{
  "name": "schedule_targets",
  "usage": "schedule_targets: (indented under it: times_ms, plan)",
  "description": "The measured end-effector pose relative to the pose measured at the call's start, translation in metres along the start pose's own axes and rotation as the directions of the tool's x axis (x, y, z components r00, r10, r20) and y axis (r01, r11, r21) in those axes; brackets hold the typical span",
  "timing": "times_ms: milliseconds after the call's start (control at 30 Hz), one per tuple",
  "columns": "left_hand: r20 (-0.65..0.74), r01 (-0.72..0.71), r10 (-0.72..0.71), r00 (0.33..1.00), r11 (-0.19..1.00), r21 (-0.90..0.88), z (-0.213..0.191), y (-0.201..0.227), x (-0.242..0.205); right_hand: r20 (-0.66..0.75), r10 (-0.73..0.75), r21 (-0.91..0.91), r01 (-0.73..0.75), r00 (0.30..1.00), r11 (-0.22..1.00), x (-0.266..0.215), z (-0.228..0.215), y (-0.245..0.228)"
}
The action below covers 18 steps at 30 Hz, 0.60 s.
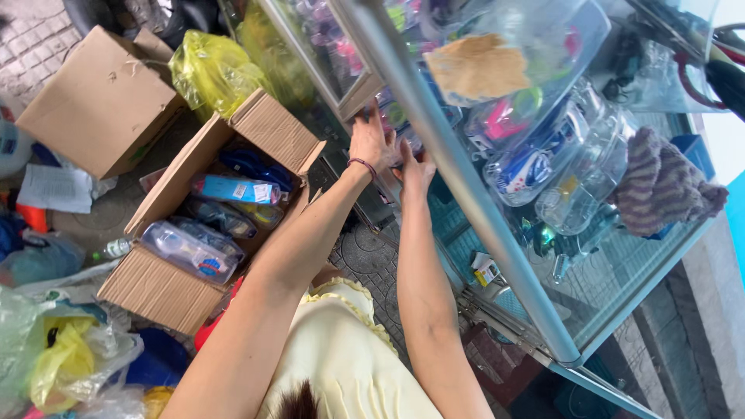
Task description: The person organizes swimming gear by moving goggles and other small items between boxes and a display counter, while also cleaning the glass surface with a cloth.
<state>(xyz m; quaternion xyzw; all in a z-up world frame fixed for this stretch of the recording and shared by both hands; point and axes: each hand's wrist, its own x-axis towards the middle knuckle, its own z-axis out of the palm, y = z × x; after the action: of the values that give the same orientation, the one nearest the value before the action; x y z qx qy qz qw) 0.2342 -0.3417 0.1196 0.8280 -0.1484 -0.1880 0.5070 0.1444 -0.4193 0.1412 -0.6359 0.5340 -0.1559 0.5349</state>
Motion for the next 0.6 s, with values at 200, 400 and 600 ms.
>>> schedule_targets:
  times_ms: [200, 400, 600]
  plan:
    - [-0.128, 0.125, -0.127, 0.983, 0.992, -0.03, 0.033, -0.012, 0.001, -0.061, 0.122, 0.007, -0.122, 0.991, 0.992, 0.013, -0.014, 0.011]
    - [0.085, 0.212, -0.216, 0.973, 0.976, 0.049, 0.026, -0.028, -0.004, 0.011, 0.141, 0.091, -0.141, 0.99, 0.986, -0.007, -0.04, 0.02]
    - [0.174, 0.243, -0.212, 0.962, 0.952, -0.186, 0.005, -0.024, -0.032, 0.155, 0.176, 0.267, -0.213, 0.972, 0.94, -0.042, -0.067, 0.026]
